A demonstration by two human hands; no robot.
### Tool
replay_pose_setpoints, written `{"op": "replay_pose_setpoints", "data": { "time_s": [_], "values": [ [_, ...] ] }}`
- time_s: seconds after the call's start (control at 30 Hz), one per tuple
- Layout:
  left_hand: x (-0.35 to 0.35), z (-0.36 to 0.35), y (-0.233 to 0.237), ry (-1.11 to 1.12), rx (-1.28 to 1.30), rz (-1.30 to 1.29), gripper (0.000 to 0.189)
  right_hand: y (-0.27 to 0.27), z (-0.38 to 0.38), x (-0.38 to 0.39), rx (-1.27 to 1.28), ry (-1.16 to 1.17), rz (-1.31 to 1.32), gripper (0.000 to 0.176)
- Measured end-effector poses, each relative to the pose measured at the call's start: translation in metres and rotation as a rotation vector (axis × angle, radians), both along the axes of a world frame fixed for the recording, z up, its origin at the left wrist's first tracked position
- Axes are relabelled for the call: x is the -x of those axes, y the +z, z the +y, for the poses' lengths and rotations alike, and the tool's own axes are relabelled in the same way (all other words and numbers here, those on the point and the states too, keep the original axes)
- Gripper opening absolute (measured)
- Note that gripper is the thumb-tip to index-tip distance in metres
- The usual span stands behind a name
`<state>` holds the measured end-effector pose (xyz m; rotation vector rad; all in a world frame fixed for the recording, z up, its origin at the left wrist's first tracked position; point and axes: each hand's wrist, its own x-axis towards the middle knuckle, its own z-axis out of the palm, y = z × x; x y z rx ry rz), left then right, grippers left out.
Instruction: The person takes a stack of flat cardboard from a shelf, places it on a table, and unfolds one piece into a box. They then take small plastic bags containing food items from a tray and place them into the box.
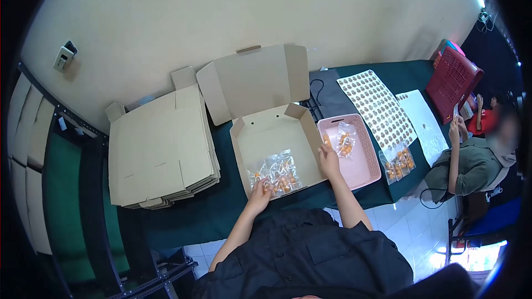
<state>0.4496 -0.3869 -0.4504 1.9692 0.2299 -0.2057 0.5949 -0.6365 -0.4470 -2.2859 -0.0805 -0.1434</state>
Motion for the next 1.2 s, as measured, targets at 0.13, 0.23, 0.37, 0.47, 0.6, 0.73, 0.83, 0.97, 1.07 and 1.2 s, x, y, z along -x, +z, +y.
{"op": "replay_pose_setpoints", "data": {
  "time_s": [0.13, 0.23, 0.37, 0.47, 0.6, 0.73, 0.83, 0.97, 1.07, 1.2],
  "values": [
    [0.004, 0.000, -0.007, -0.015, -0.024, -0.029, 0.043, 0.007, -0.003, 0.005, -0.024, -0.013, -0.004, 0.031],
    [0.004, 0.000, -0.010, 0.003, -0.003, -0.062, 0.042, 0.009, -0.014, -0.007, 0.011, -0.048, -0.061, 0.037],
    [0.008, -0.002, -0.013, 0.059, 0.077, -0.043, 0.039, -0.034, -0.030, -0.039, 0.011, -0.178, 0.037, 0.057],
    [0.005, -0.008, -0.016, 0.106, 0.020, -0.069, 0.037, -0.060, -0.034, -0.057, 0.016, -0.203, 0.175, 0.067],
    [0.000, -0.023, -0.012, 0.213, 0.079, -0.051, 0.034, -0.064, -0.044, -0.055, -0.025, -0.086, 0.229, 0.056],
    [-0.005, -0.040, 0.005, 0.207, 0.048, -0.084, 0.032, -0.049, -0.062, -0.055, -0.201, -0.118, 0.214, 0.038],
    [-0.013, -0.054, 0.013, 0.230, 0.114, -0.065, 0.031, -0.020, -0.071, -0.051, -0.687, -0.103, -0.029, 0.028],
    [-0.028, -0.074, 0.032, 0.256, 0.308, -0.106, 0.029, 0.031, -0.064, -0.032, -0.815, 0.008, 0.232, 0.030],
    [-0.042, -0.090, 0.054, 0.211, 0.298, -0.138, 0.032, 0.059, -0.047, -0.008, -0.877, 0.270, 0.416, 0.034],
    [-0.061, -0.114, 0.082, 0.145, 0.529, -0.288, 0.043, 0.091, -0.017, 0.019, -0.939, 0.388, 0.575, 0.033]
  ]
}}
